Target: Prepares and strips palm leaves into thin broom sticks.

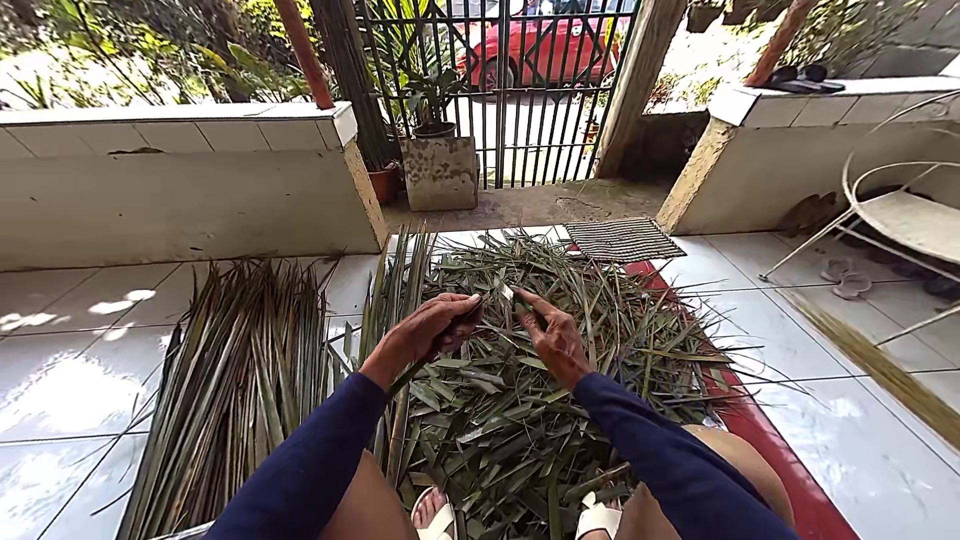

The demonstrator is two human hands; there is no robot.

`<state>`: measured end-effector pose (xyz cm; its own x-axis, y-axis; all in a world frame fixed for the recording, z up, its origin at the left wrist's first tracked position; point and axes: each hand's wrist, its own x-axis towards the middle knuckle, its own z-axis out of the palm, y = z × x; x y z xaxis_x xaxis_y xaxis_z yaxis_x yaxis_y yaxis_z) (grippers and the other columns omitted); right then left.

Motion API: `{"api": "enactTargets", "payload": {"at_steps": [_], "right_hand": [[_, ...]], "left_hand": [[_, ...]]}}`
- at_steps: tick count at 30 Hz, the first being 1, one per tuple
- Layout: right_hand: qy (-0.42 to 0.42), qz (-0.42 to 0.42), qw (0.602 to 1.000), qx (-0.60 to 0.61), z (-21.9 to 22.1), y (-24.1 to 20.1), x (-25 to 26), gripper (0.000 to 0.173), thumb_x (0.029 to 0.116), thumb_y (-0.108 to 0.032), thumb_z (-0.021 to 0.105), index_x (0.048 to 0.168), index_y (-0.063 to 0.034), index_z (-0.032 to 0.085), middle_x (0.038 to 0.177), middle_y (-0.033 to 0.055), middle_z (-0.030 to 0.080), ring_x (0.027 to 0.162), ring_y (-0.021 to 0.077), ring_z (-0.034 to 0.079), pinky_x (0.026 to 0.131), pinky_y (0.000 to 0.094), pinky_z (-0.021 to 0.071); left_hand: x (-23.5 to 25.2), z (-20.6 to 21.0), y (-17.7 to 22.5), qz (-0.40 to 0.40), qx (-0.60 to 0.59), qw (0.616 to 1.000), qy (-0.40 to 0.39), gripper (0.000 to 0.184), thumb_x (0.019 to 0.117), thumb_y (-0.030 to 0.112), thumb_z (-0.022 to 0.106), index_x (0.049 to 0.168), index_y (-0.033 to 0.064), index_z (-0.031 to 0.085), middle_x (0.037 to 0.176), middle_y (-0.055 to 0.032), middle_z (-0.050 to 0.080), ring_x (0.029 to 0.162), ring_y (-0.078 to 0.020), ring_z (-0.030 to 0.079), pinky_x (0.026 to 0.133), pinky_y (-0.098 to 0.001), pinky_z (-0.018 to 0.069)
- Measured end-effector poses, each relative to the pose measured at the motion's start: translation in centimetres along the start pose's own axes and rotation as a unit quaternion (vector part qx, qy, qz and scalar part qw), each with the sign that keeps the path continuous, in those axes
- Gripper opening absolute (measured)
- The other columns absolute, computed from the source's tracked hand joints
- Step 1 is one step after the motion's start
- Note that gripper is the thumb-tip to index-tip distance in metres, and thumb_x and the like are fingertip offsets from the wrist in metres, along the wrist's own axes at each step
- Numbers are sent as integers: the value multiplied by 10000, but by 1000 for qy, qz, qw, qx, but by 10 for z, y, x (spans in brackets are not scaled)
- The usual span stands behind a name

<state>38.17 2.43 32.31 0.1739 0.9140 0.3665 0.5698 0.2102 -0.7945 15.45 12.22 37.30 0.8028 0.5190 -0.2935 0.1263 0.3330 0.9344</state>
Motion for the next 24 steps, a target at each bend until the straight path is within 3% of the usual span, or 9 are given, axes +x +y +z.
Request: {"api": "enactTargets", "payload": {"at_steps": [3,10,13,18,22,24], "right_hand": [[-11,-7,1000,1,7,1,-2,389,1076,-399,499,1398,-251,659,1168,-3,741,936,91,695,882,340,564],[56,7,997,-56,-1,3,1,374,1064,-424,511,1379,-305,674,1242,-45,727,1077,114,692,938,417,555],[85,17,995,-47,-11,3,6,371,1060,-384,535,1386,-274,672,1275,-30,719,1113,135,688,979,432,544],[127,40,991,-19,-30,6,18,365,1059,-353,565,1394,-248,664,1256,-6,721,983,161,706,883,471,559],[152,69,986,-4,-42,17,29,379,1066,-395,550,1402,-255,656,1081,57,733,796,205,659,745,481,537],[171,88,981,-9,-50,23,36,382,1070,-392,534,1409,-259,650,1152,55,739,864,209,689,810,493,550]], "left_hand": [[5,5,0,-13,-23,999,-42,420,1125,378,333,910,113,577,582,67,374,399,-18,315,364,-158,276],[10,6,-3,-23,-30,995,-89,423,1124,377,326,903,117,577,577,73,367,393,-9,316,359,-150,272],[10,5,-3,-18,-27,994,-102,418,1123,365,330,894,118,578,579,73,367,393,-9,312,360,-152,270],[5,4,-4,-19,-19,994,-108,416,1121,356,349,901,110,602,579,72,373,394,-10,308,357,-157,265],[-2,2,-5,-21,-8,992,-122,407,1117,353,357,889,115,597,581,69,371,393,-13,301,355,-159,256],[-7,0,-6,-21,-5,992,-124,398,1117,354,371,909,109,606,583,64,372,391,-17,307,351,-159,263]]}}
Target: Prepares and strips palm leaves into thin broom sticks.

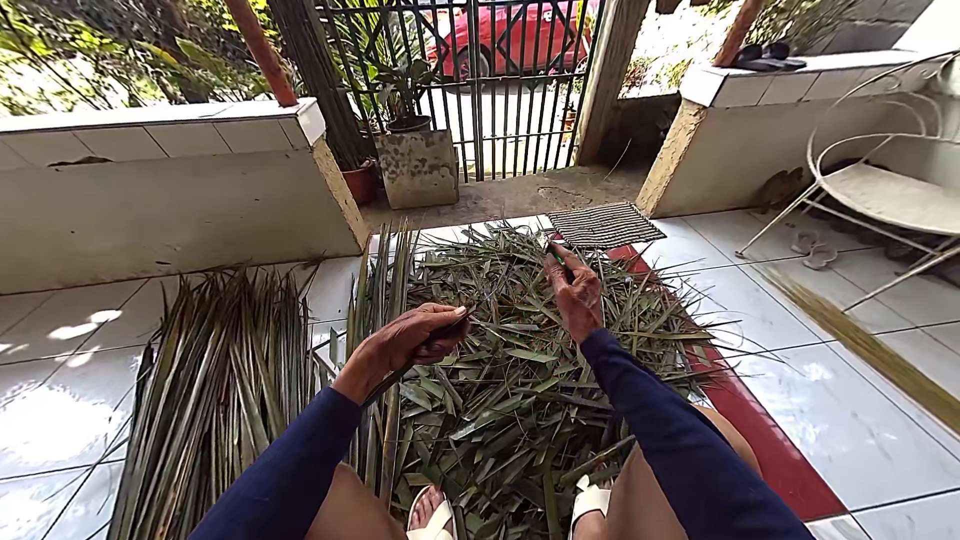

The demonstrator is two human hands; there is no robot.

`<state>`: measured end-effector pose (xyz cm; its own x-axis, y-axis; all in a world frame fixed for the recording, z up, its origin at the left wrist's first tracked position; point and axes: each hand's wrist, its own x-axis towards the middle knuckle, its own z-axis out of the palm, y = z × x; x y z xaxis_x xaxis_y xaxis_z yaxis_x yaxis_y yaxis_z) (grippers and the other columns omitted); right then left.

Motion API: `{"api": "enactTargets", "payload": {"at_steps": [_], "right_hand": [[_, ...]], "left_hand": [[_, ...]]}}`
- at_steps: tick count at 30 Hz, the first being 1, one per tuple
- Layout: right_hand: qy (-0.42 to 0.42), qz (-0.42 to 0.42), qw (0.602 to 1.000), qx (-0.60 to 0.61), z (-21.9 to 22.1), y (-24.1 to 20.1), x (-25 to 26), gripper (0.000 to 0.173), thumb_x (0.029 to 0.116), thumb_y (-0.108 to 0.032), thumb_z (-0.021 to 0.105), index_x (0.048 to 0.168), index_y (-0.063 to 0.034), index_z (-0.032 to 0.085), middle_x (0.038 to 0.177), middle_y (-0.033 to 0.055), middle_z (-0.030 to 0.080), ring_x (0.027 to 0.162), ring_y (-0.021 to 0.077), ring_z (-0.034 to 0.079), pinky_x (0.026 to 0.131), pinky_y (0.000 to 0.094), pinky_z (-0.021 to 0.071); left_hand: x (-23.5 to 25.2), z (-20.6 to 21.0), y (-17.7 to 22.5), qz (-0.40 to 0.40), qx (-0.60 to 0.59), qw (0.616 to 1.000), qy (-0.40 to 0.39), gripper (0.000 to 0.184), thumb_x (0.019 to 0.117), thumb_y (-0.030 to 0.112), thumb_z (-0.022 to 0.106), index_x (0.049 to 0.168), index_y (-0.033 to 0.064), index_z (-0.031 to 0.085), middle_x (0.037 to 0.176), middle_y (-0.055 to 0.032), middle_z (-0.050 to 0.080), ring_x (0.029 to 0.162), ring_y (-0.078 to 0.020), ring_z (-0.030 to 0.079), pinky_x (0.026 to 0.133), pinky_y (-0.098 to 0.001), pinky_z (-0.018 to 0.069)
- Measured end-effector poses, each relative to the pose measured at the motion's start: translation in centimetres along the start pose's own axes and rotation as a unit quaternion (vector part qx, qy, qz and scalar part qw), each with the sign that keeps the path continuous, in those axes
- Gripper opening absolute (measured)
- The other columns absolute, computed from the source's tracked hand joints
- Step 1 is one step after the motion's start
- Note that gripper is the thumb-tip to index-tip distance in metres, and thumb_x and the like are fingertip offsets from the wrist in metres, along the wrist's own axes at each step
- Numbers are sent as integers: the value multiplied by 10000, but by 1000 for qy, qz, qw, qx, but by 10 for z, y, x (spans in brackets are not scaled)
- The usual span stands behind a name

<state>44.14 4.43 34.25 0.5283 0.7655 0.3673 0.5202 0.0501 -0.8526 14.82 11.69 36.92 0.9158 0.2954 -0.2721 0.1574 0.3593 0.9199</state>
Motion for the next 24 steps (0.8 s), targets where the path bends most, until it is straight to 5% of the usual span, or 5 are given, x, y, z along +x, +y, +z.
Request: {"api": "enactTargets", "payload": {"at_steps": [4,7,14,20,24], "right_hand": [[63,25,998,12,-14,8,16,391,1076,-383,522,1403,-207,646,997,102,718,789,240,648,759,491,532],[11,0,1000,9,-13,-8,-1,386,1086,-359,514,1413,-189,628,910,124,674,681,245,585,654,476,508],[-193,-29,980,-22,26,-25,-50,382,1060,-426,514,1388,-299,662,1137,-5,746,930,143,699,865,437,563],[-164,-47,984,-48,25,-24,-48,376,1062,-426,513,1379,-302,674,1248,-45,727,1070,129,695,943,446,549],[-141,-25,989,-45,16,-24,-40,367,1060,-404,536,1385,-298,670,1195,-6,740,1004,184,704,884,499,551]], "left_hand": [[-7,0,0,8,24,999,47,401,1117,363,380,927,101,616,584,56,392,393,-21,322,354,-159,275],[-5,5,1,25,80,987,140,401,1115,363,391,954,84,630,589,40,427,404,-38,361,367,-172,311],[13,19,5,43,230,944,231,392,1114,368,435,1009,75,673,616,1,522,429,-68,436,386,-192,358],[20,20,7,56,252,942,215,394,1115,365,435,998,73,673,614,-9,531,430,-76,445,388,-191,354],[18,20,7,54,255,942,213,391,1114,365,438,1006,82,684,619,-1,530,435,-65,443,389,-182,347]]}}
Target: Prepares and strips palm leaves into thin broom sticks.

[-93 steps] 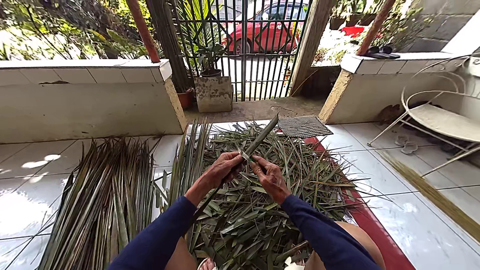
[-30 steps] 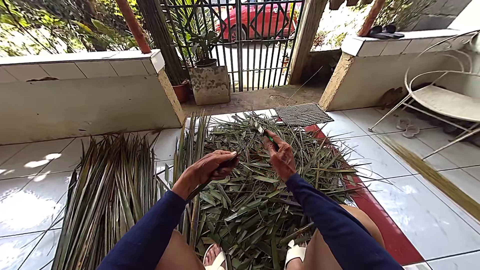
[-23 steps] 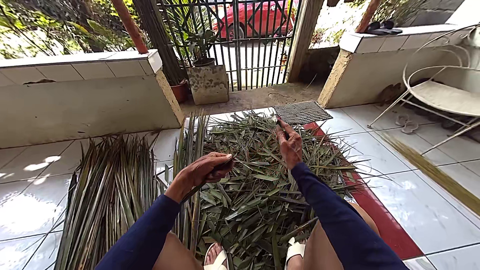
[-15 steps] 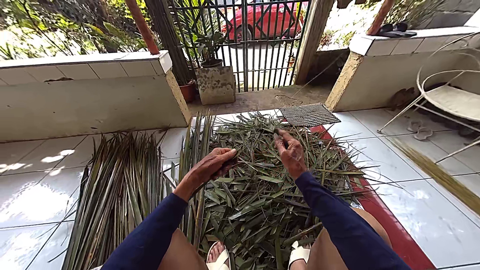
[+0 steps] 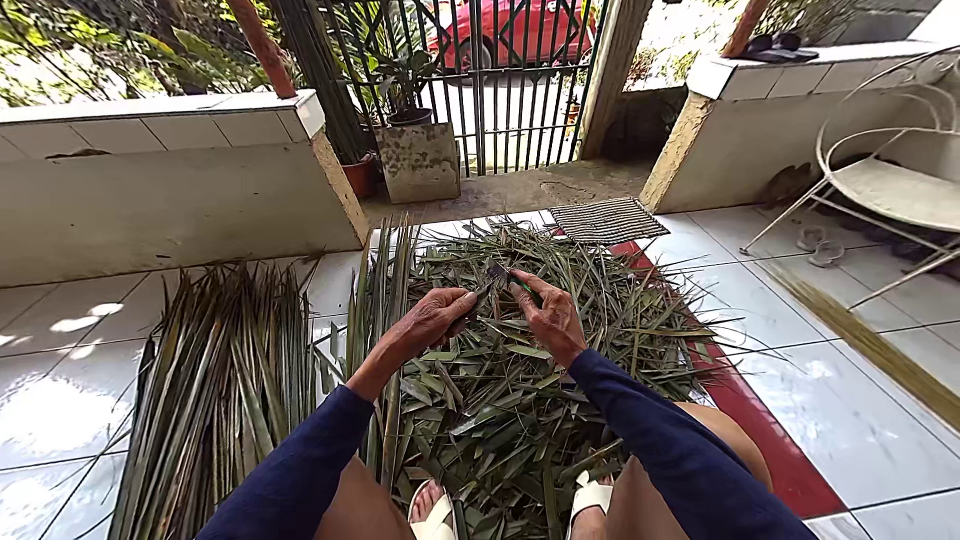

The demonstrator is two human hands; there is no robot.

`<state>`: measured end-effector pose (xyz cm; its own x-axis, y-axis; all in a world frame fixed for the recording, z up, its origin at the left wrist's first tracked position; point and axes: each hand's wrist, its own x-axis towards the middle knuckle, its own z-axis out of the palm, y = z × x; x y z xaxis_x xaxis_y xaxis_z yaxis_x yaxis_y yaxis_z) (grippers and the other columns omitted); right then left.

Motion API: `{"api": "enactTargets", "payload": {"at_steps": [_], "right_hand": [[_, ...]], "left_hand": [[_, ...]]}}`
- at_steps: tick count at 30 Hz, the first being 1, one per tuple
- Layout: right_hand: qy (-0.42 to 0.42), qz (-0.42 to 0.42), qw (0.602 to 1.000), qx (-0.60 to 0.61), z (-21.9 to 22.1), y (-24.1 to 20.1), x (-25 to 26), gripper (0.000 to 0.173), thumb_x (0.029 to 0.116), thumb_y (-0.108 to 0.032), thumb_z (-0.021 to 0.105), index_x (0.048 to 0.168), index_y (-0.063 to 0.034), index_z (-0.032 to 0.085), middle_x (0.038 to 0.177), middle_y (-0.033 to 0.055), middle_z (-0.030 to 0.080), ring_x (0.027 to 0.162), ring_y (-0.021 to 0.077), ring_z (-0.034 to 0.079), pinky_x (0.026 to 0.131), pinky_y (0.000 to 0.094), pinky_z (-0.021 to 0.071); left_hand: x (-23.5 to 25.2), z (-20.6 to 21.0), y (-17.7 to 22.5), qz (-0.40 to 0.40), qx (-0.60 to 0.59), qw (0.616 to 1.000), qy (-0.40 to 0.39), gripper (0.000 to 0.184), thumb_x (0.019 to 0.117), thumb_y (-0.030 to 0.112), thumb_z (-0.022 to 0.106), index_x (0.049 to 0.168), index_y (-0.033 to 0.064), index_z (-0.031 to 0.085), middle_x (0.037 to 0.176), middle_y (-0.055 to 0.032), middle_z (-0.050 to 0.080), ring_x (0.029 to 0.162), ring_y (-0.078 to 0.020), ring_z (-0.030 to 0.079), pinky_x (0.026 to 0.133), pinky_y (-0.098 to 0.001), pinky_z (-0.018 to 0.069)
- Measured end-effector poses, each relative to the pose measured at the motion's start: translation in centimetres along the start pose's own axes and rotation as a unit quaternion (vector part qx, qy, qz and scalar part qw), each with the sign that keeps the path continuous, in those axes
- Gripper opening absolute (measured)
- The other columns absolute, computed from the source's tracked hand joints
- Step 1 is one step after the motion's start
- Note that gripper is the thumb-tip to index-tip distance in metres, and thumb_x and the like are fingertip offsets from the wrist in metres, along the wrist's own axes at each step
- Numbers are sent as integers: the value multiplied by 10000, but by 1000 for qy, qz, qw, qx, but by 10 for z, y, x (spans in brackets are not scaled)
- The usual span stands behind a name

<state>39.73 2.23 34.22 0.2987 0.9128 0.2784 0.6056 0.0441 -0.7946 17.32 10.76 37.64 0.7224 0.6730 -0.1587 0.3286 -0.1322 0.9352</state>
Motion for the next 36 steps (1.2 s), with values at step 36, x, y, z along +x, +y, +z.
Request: {"api": "enactTargets", "payload": {"at_steps": [36], "right_hand": [[89,46,981,166,-40,7,26,300,980,-395,691,1029,-100,704,750,27,602,618,135,528,592,344,458]], "left_hand": [[14,10,-11,30,-6,995,-94,442,1105,417,425,1103,69,697,785,-71,697,609,-168,672,533,-305,580]]}}
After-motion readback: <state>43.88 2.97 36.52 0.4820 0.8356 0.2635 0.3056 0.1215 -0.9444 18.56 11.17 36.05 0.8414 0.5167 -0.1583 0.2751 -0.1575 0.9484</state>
